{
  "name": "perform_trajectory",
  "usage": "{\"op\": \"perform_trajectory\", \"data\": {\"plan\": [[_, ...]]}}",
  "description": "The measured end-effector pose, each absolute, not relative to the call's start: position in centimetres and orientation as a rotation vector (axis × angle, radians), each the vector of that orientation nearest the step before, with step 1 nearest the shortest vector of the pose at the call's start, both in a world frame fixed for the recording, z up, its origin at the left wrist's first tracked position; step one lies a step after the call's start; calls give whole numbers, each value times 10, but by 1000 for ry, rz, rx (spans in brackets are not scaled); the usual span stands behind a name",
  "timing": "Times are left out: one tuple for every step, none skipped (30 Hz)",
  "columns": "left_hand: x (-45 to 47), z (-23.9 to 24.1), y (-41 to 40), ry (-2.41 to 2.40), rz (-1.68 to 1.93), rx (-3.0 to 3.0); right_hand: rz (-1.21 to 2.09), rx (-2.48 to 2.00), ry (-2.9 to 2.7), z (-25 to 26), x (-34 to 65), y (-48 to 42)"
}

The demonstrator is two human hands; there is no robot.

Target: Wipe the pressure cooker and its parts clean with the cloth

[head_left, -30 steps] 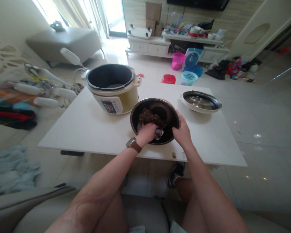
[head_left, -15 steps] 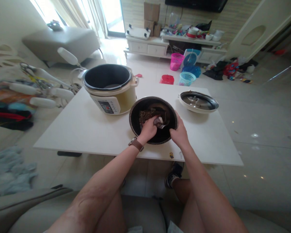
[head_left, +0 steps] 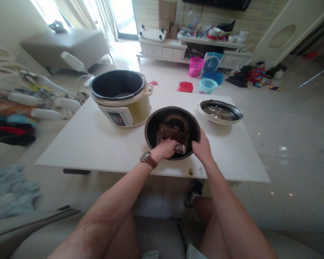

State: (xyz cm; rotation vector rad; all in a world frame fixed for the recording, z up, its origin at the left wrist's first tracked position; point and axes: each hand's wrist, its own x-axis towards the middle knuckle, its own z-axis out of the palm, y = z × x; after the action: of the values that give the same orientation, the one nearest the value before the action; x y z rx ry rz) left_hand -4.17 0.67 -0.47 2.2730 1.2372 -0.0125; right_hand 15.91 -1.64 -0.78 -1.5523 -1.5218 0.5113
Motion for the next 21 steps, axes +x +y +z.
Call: {"op": "perform_trajectory", "data": {"plan": [[-46, -3, 8, 1267, -41, 2300, 507, -1549, -1536, -6, 161, -16], [-49, -2, 8, 1297, -60, 2329, 506, -1546, -1557, -3, 161, -16], [-53, -2, 9, 1322, -72, 2352, 506, -1544, -1580, 0, 161, -16], [-55, -1, 10, 1337, -76, 2362, 507, -1545, -1599, 2, 161, -17], [-57, -2, 11, 1342, -77, 2360, 510, -1548, -1606, 3, 159, -17], [-59, -2, 11, 1343, -73, 2347, 517, -1555, -1598, 3, 157, -18], [-60, -3, 12, 1343, -62, 2329, 527, -1563, -1578, 2, 155, -18], [-61, -3, 13, 1345, -47, 2312, 543, -1570, -1553, 0, 152, -18], [-61, -4, 13, 1351, -27, 2296, 562, -1574, -1527, -2, 149, -18], [-62, -4, 13, 1357, -6, 2281, 579, -1577, -1505, -6, 146, -18], [-62, -5, 13, 1361, 12, 2268, 593, -1576, -1490, -10, 143, -18], [-62, -4, 13, 1362, 26, 2253, 604, -1573, -1482, -13, 141, -18], [-62, -4, 12, 1356, 37, 2238, 612, -1569, -1477, -17, 139, -18], [-62, -4, 12, 1347, 51, 2220, 616, -1564, -1470, -20, 137, -17], [-61, -4, 11, 1337, 73, 2196, 617, -1559, -1458, -22, 136, -17], [-59, -4, 11, 1325, 105, 2164, 618, -1555, -1446, -24, 134, -17], [-57, -5, 10, 1308, 147, 2121, 618, -1549, -1432, -25, 133, -17], [-55, -7, 11, 1279, 198, 2072, 618, -1543, -1417, -26, 132, -16], [-52, -9, 11, 1236, 259, 2019, 620, -1538, -1404, -26, 131, -16], [-50, -11, 12, 1179, 326, 1965, 624, -1536, -1391, -25, 131, -16], [-47, -12, 14, 1113, 392, 1913, 631, -1538, -1377, -25, 131, -15]]}}
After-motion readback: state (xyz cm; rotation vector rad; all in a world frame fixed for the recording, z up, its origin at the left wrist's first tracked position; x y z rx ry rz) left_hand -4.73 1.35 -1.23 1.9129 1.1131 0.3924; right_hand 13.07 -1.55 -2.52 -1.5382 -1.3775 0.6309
